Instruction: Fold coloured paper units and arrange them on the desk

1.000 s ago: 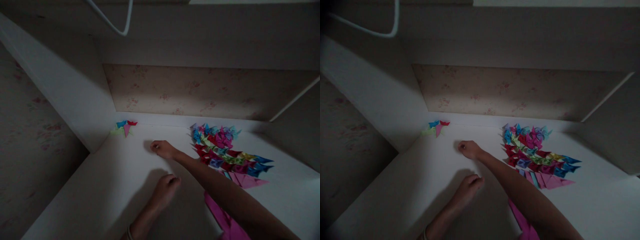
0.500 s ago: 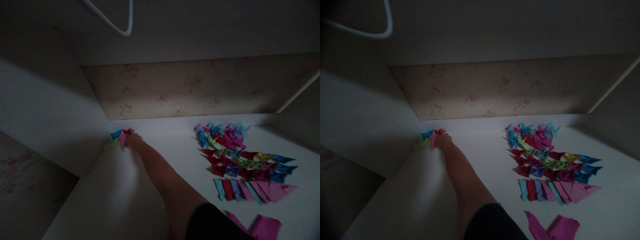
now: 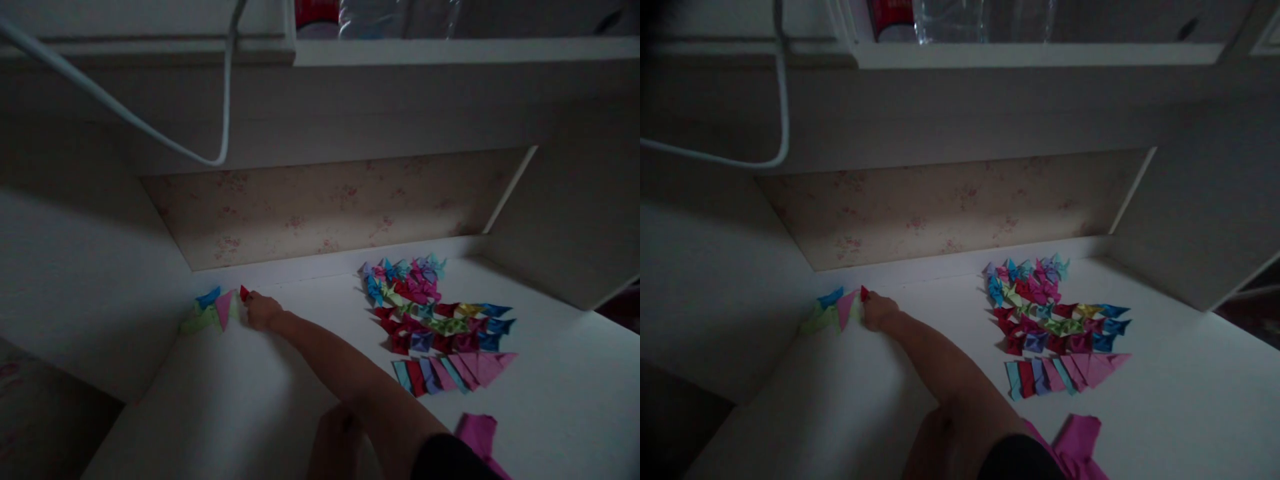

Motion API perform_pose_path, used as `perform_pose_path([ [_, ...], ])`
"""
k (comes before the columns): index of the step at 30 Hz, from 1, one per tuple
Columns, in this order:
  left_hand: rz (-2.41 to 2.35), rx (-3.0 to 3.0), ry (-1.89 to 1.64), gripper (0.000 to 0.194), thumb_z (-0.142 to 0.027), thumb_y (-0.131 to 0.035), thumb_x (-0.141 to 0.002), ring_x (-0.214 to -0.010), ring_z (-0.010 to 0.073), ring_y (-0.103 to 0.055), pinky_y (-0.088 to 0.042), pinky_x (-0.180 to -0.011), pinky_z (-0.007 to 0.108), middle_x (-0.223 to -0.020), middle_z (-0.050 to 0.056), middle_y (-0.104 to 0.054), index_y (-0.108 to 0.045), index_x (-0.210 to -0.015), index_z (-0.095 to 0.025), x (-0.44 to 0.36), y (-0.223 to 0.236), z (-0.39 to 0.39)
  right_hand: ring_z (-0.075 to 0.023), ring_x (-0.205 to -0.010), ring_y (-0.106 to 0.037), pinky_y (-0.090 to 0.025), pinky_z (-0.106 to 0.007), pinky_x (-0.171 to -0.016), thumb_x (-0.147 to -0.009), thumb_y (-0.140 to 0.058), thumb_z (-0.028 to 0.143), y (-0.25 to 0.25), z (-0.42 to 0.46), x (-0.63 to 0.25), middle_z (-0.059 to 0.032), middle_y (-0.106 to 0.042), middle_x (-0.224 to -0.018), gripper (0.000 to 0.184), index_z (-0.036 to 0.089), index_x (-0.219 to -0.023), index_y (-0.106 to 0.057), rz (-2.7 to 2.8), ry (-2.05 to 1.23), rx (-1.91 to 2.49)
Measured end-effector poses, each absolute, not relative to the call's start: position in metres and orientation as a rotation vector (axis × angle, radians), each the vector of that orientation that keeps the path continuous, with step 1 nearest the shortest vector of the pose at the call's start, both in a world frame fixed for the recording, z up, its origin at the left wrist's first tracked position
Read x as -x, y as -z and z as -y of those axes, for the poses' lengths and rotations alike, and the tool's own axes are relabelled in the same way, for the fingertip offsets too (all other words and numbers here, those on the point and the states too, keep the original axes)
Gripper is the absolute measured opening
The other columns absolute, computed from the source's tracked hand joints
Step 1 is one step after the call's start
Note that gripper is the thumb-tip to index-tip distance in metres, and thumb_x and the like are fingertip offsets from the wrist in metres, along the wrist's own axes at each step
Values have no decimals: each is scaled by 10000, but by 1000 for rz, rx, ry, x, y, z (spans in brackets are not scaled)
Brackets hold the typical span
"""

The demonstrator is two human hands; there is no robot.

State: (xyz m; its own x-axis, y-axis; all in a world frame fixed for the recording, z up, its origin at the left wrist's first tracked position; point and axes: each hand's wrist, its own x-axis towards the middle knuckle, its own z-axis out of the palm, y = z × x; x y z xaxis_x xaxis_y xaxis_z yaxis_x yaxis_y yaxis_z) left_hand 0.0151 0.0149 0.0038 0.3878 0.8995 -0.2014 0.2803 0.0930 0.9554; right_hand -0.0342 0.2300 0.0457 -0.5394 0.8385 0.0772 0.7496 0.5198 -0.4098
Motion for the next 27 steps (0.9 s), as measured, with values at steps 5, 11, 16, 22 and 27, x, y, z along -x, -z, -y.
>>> perform_pose_path([
  [5,-1240,-1357,-762,279,-433,-523,-753,-693,190,-531,-403,-640,272,-663,16,-594,-574,-639,-185,-12,9,-8,-179,-945,-625,-480,-258,-804,-780,-593,81,-51,-165,-39,-24,-680,-1011,152,189,-846,-677,2457,-521,1050],
  [11,-1227,-1154,-832,404,-534,-627,-677,-451,78,-312,-243,-432,204,-482,-85,-343,-426,-561,-204,-17,1,-7,-127,-860,-626,-457,-210,-764,-792,-465,-16,-46,-62,-156,-16,-668,-934,278,196,-846,-635,2173,-549,1089],
  [16,-1100,-1199,-815,350,-526,-641,-701,-404,48,-220,-155,-391,190,-496,-108,-320,-580,-778,-191,-19,-6,1,-140,-872,-605,-456,-241,-768,-765,-461,-48,-35,21,-225,-13,-647,-914,299,204,-836,-605,1910,-706,1133],
  [22,-1106,-1337,-780,417,-489,-616,-751,-412,54,-330,-253,-363,172,-574,-77,-430,-631,-1028,-177,-26,-14,13,-156,-939,-601,-460,-281,-841,-806,-478,-10,-25,53,-241,-22,-660,-996,361,240,-1011,-638,1829,-807,1151],
  [27,-1107,-1387,-780,362,-458,-607,-765,-411,74,-395,-387,-396,191,-505,-70,-441,-667,-905,-130,-28,-7,13,-165,-1045,-581,-445,-308,-933,-849,-469,44,-21,45,-223,-47,-646,-1097,340,245,-1030,-675,1755,-803,1086],
])
